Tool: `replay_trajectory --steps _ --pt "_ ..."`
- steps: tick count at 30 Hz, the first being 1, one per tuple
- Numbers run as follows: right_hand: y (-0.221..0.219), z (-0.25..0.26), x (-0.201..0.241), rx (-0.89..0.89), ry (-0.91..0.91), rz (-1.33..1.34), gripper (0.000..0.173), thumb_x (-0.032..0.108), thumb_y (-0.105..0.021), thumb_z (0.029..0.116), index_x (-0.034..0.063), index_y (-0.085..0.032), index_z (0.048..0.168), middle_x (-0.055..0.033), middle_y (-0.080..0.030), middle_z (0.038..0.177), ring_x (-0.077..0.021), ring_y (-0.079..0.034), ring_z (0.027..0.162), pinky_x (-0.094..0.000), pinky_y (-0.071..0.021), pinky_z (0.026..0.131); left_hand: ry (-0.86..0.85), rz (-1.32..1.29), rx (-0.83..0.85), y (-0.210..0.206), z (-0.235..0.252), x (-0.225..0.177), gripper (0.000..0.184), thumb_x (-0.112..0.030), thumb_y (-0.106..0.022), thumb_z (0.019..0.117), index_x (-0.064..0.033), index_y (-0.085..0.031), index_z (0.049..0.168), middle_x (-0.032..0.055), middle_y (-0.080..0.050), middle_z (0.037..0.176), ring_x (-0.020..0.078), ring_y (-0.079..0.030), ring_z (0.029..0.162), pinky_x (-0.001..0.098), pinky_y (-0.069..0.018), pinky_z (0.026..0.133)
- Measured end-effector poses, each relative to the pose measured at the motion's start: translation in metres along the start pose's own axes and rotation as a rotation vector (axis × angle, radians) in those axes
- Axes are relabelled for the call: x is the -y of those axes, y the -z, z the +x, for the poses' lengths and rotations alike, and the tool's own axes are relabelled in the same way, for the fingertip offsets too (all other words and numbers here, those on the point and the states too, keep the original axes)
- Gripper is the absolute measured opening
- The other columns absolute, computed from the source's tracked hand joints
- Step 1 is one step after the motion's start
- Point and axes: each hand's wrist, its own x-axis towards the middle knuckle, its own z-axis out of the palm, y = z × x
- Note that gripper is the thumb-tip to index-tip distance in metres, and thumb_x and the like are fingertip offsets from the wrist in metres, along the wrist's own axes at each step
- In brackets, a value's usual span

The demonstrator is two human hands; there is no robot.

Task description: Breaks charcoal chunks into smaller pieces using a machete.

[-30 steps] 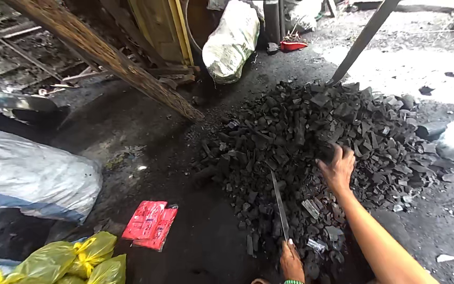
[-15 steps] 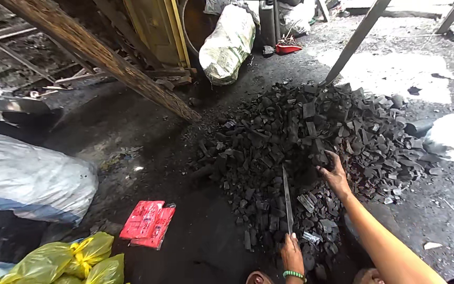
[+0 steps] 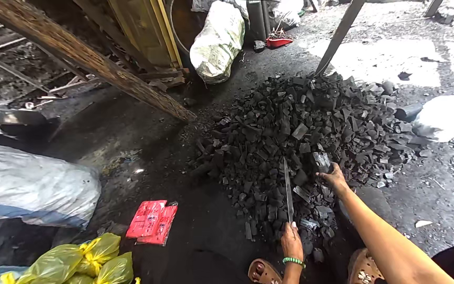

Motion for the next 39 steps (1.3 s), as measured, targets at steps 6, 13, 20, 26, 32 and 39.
replay_trajectory --steps 6,13,20,26,32,39 --pt "0.037 -0.023 -0.014 0.170 -0.042 0.160 0.051 0.022 -0.058 0.1049 0.0163 -0.036 0.151 -0.0137 -0.063 0.102 -0.0205 -0.063 0.075 -0.0374 -0.0542 0.065 -0.058 0.041 0.073 -0.002 -0.001 -0.010 0.040 -0.020 -0.039 0.1118 0.0096 -0.060 0.128 0.0250 -0.068 0.095 0.0347 -0.068 0.083 0.0499 -0.0551 0.083" --pt "0.116 -0.028 -0.079 0.101 -0.136 -0.369 0.053 0.019 -0.067 0.1016 0.0012 -0.047 0.148 -0.0311 -0.061 0.124 -0.0383 -0.063 0.096 -0.0526 -0.0517 0.085 -0.134 0.281 0.311 -0.013 -0.013 -0.031 0.043 -0.023 -0.039 0.1119 0.0073 -0.057 0.136 0.0270 -0.069 0.117 0.0385 -0.067 0.112 0.0519 -0.0492 0.102" --pt "0.127 -0.025 -0.106 -0.037 0.036 -0.548 0.056 0.018 -0.082 0.0890 -0.0004 -0.060 0.137 -0.0352 -0.053 0.136 -0.0510 -0.053 0.125 -0.0659 -0.0434 0.102 -0.611 0.255 0.131 -0.012 -0.021 -0.103 0.033 -0.017 -0.051 0.1065 0.0109 -0.069 0.105 0.0250 -0.070 0.083 0.0392 -0.072 0.077 0.0528 -0.0575 0.073" --pt "0.125 -0.022 -0.097 -0.019 0.059 -0.634 0.055 0.023 -0.085 0.0860 0.0037 -0.065 0.133 -0.0341 -0.054 0.134 -0.0501 -0.054 0.123 -0.0666 -0.0443 0.100 -0.996 -0.076 -0.179 -0.029 -0.012 -0.120 0.034 -0.022 -0.046 0.1077 0.0051 -0.066 0.097 0.0113 -0.064 0.069 0.0207 -0.064 0.060 0.0336 -0.0574 0.061" --pt "0.126 -0.018 -0.099 -0.010 0.048 -0.642 0.056 0.024 -0.085 0.0866 0.0065 -0.064 0.136 -0.0332 -0.054 0.136 -0.0497 -0.054 0.124 -0.0662 -0.0440 0.101 -0.066 0.779 0.637 -0.038 -0.001 -0.072 0.048 -0.034 -0.029 0.1137 -0.0042 -0.051 0.145 0.0235 -0.066 0.127 0.0398 -0.063 0.121 0.0562 -0.0482 0.102" --pt "0.130 -0.017 -0.104 -0.008 0.052 -0.581 0.055 0.022 -0.084 0.0868 0.0046 -0.065 0.135 -0.0335 -0.056 0.134 -0.0500 -0.053 0.126 -0.0669 -0.0418 0.103 -0.246 0.620 0.471 -0.007 -0.006 -0.121 0.044 -0.030 -0.036 0.1129 0.0016 -0.061 0.130 0.0246 -0.070 0.110 0.0394 -0.068 0.108 0.0544 -0.0515 0.095"
